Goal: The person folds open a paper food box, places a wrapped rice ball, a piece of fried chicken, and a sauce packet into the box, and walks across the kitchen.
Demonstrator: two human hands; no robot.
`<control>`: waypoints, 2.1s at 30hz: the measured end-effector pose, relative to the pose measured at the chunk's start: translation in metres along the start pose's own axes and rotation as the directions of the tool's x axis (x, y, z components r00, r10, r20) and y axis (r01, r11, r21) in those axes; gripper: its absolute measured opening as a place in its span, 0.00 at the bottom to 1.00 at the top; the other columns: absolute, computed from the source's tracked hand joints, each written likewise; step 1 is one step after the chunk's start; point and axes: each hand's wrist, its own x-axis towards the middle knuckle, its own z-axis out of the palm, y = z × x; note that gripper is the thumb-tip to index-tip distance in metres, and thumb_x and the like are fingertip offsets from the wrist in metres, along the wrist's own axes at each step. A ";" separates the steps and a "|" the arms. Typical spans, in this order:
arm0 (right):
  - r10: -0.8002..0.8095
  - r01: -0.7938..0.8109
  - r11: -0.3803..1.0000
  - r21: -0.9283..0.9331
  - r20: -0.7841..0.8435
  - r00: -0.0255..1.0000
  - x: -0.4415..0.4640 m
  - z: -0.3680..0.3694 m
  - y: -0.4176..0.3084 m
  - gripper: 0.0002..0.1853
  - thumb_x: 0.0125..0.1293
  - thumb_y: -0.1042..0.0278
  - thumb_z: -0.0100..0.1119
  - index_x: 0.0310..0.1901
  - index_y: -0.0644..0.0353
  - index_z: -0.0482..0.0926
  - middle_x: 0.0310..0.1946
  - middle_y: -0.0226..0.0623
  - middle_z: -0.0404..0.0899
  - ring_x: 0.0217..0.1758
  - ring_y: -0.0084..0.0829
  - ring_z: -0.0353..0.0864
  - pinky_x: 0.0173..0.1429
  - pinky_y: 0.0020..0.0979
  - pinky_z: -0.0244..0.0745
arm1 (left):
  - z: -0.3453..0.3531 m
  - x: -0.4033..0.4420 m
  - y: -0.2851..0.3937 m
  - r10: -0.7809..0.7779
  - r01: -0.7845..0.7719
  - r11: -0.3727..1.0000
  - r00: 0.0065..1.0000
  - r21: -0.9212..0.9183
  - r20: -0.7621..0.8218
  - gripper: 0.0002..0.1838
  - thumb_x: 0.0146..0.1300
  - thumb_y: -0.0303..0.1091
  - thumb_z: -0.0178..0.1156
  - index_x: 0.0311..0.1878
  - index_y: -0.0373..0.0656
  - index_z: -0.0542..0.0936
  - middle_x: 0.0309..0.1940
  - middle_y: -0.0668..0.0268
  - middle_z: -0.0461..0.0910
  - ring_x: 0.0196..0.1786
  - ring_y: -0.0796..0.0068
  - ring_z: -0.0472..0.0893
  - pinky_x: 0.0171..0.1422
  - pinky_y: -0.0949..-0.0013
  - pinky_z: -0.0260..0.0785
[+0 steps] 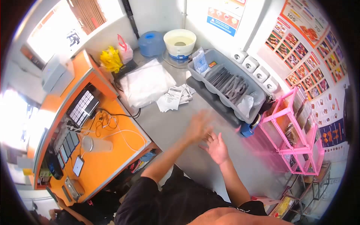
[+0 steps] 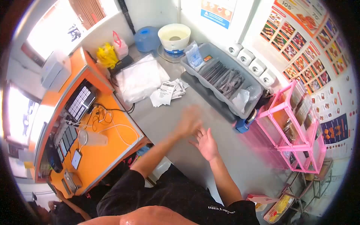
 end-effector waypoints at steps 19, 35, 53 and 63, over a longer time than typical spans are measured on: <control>-0.637 -0.059 -0.151 -0.987 0.051 0.769 0.105 -0.061 0.042 0.16 0.62 0.61 0.65 0.50 0.53 0.80 0.55 0.39 0.74 0.58 0.44 0.73 0.60 0.44 0.67 | 0.160 0.398 -0.272 -0.426 0.410 0.905 0.870 0.116 0.249 0.23 0.61 0.47 0.66 0.41 0.30 0.86 0.43 0.42 0.84 0.52 0.49 0.84 0.58 0.56 0.75; -0.660 0.063 0.283 -0.957 -0.147 0.736 0.090 -0.074 0.038 0.14 0.66 0.64 0.61 0.52 0.57 0.78 0.52 0.37 0.76 0.54 0.36 0.75 0.58 0.39 0.72 | 0.052 0.303 -0.091 -0.303 0.351 0.765 0.936 -0.541 0.179 0.19 0.70 0.42 0.61 0.35 0.32 0.83 0.23 0.69 0.80 0.28 0.81 0.72 0.33 0.70 0.66; -0.552 0.008 0.748 -0.664 -0.614 0.564 -0.309 -0.088 0.026 0.08 0.66 0.68 0.65 0.44 0.61 0.83 0.34 0.32 0.84 0.38 0.23 0.82 0.42 0.30 0.77 | 0.109 -0.080 0.204 0.114 0.568 0.703 0.504 -0.427 0.856 0.08 0.64 0.27 0.65 0.45 0.37 0.82 0.36 0.68 0.82 0.38 0.81 0.78 0.46 0.74 0.72; -0.769 -0.262 0.262 -0.929 -0.366 0.525 -0.571 -0.259 0.035 0.06 0.64 0.70 0.63 0.41 0.55 0.86 0.42 0.34 0.83 0.46 0.38 0.80 0.51 0.36 0.73 | 0.231 -0.231 0.341 -0.030 0.772 0.597 0.292 -0.218 0.956 0.15 0.71 0.34 0.60 0.57 0.39 0.76 0.40 0.63 0.82 0.40 0.76 0.80 0.45 0.72 0.74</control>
